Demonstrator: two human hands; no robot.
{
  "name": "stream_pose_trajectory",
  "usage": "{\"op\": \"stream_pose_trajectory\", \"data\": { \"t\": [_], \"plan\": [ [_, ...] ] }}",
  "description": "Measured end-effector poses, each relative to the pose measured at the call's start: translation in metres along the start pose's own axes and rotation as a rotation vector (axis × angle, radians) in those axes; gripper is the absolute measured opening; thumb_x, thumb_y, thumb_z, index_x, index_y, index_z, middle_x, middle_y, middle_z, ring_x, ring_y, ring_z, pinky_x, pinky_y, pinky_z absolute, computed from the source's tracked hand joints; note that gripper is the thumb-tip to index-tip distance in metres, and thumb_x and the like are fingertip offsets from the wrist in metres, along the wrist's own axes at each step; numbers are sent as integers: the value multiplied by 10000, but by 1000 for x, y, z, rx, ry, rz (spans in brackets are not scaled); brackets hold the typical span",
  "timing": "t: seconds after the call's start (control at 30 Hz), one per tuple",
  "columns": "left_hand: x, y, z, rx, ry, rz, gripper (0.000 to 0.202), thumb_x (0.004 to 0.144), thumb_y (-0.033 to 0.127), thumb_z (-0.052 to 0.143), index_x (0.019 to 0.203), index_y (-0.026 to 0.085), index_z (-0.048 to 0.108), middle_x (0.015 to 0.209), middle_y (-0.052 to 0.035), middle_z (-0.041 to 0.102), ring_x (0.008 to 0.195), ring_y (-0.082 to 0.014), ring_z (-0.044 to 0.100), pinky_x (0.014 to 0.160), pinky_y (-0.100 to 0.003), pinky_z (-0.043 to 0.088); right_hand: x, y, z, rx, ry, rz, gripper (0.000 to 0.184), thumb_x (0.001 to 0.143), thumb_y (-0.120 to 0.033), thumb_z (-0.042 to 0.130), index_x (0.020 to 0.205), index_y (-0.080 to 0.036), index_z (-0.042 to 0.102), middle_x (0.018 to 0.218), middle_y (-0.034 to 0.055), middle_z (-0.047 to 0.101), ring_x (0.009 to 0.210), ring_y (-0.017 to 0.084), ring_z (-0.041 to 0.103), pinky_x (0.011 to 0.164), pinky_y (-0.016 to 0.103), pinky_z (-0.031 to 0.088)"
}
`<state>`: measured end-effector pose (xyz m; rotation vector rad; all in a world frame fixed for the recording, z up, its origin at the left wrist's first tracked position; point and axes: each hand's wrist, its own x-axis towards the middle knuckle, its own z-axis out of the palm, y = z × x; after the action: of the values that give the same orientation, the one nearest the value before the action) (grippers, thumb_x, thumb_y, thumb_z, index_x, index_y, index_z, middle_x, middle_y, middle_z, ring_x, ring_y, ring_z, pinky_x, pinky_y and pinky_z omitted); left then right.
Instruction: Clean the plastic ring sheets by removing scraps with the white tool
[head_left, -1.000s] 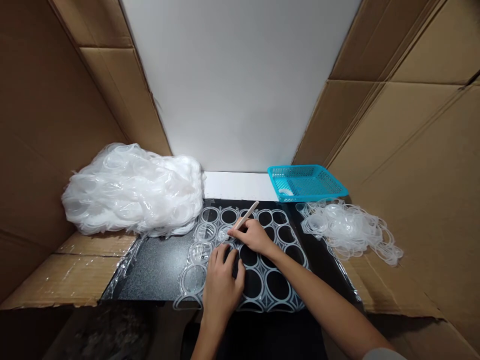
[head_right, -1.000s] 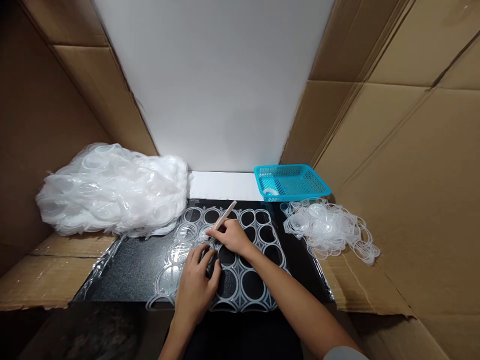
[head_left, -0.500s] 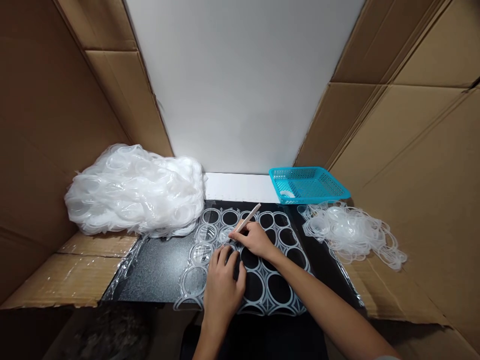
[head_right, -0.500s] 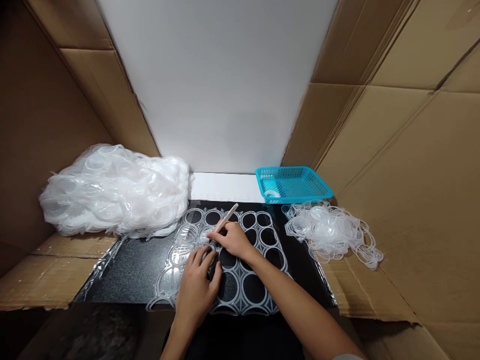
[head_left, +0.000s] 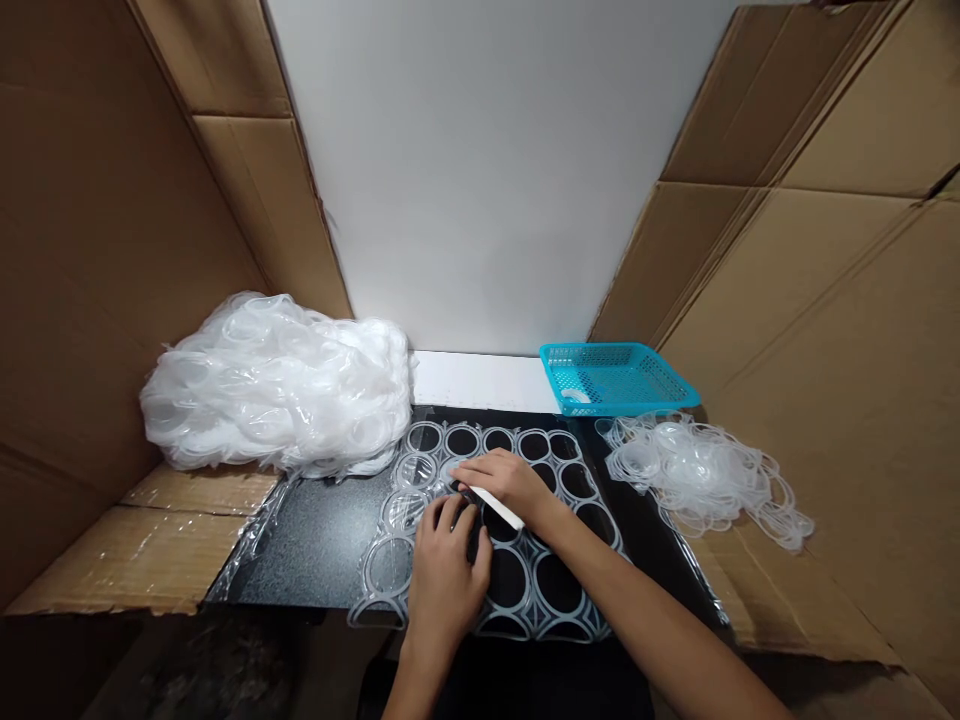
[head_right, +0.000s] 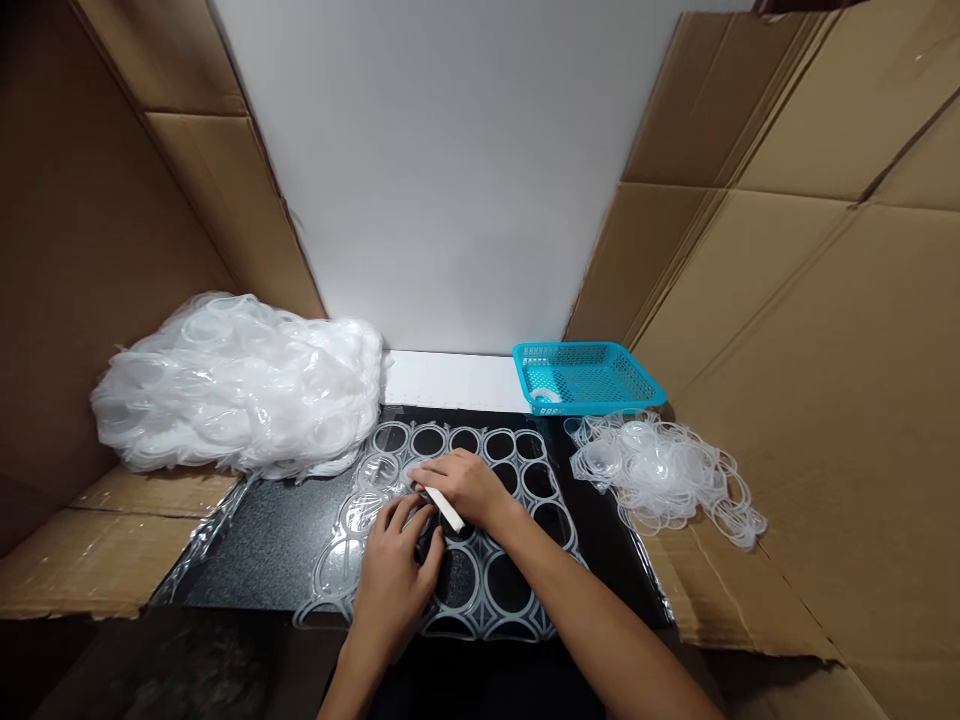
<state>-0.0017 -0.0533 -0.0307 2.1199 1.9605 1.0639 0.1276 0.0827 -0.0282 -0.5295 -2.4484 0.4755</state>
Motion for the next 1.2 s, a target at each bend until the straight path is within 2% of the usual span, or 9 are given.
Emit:
{"op": "stream_pose_trajectory", "data": {
  "t": [0.17,0.3,0.4,0.5,0.6,0.73,0.87,1.0,1.2],
  "plan": [
    [-2,-1,0,1,-11,0,195,959,177,585,1127,215,677,1236,-91,676,1205,-310,578,1033,-548,533,10,12,-1,-65,190,214,275,1052,-252,551,1244,-233,747,1225,102,773,1120,276,731,1001,426,529],
    [-5,-3,2,-22,6,18,234,950,185,599,1168,229,671,1248,-84,676,1252,-311,575,1061,-542,530,4,36,-16,69,525,422,302,1043,-370,541,1178,-240,778,1211,69,780,1144,265,729,1055,430,545],
    [-6,-1,0,-82,23,13,228,953,211,603,1161,243,689,1263,-84,677,1271,-303,589,1070,-521,531,-7,45,-30,75,642,520,339,1029,-431,536,1130,-235,793,1189,76,785,1156,285,720,1084,457,537],
    [-4,2,-14,-230,94,-87,166,983,265,572,1039,241,727,1174,-79,688,1129,-256,669,972,-425,582,-14,35,-34,106,541,483,317,1026,-435,540,1125,-263,788,1182,58,787,1146,277,721,1058,450,551],
    [-4,2,-38,-309,163,-204,224,1007,319,536,919,240,726,962,-49,688,913,-213,697,823,-348,594,-14,14,-26,140,267,297,298,1028,-404,548,1220,-287,743,1183,51,785,1065,254,739,978,416,575],
    [-13,-8,-58,-217,-14,-144,199,985,368,578,1033,265,741,1018,-52,716,951,-240,696,840,-363,579,-11,-15,-10,135,-1,153,264,1019,-406,575,1182,-251,713,1034,72,791,895,234,731,889,378,558],
    [-30,-21,-46,-107,50,-94,195,989,303,548,1021,248,733,1051,-60,727,981,-238,691,852,-365,567,-10,-27,-2,352,-51,289,141,986,-362,634,944,-240,693,972,38,769,909,211,724,870,344,549],
    [-40,-28,-29,101,129,9,212,960,242,554,1021,256,756,1026,-54,757,956,-248,693,851,-386,545,-10,-25,-2,585,-26,362,113,938,-320,689,870,-229,693,977,38,772,938,209,733,914,354,551],
    [-41,-26,-30,177,105,29,272,944,214,545,1067,278,779,1051,-61,760,959,-253,693,828,-380,550,-10,-28,0,582,-49,323,118,904,-309,735,827,-225,704,954,36,779,938,213,728,940,373,548]
  ]
}}
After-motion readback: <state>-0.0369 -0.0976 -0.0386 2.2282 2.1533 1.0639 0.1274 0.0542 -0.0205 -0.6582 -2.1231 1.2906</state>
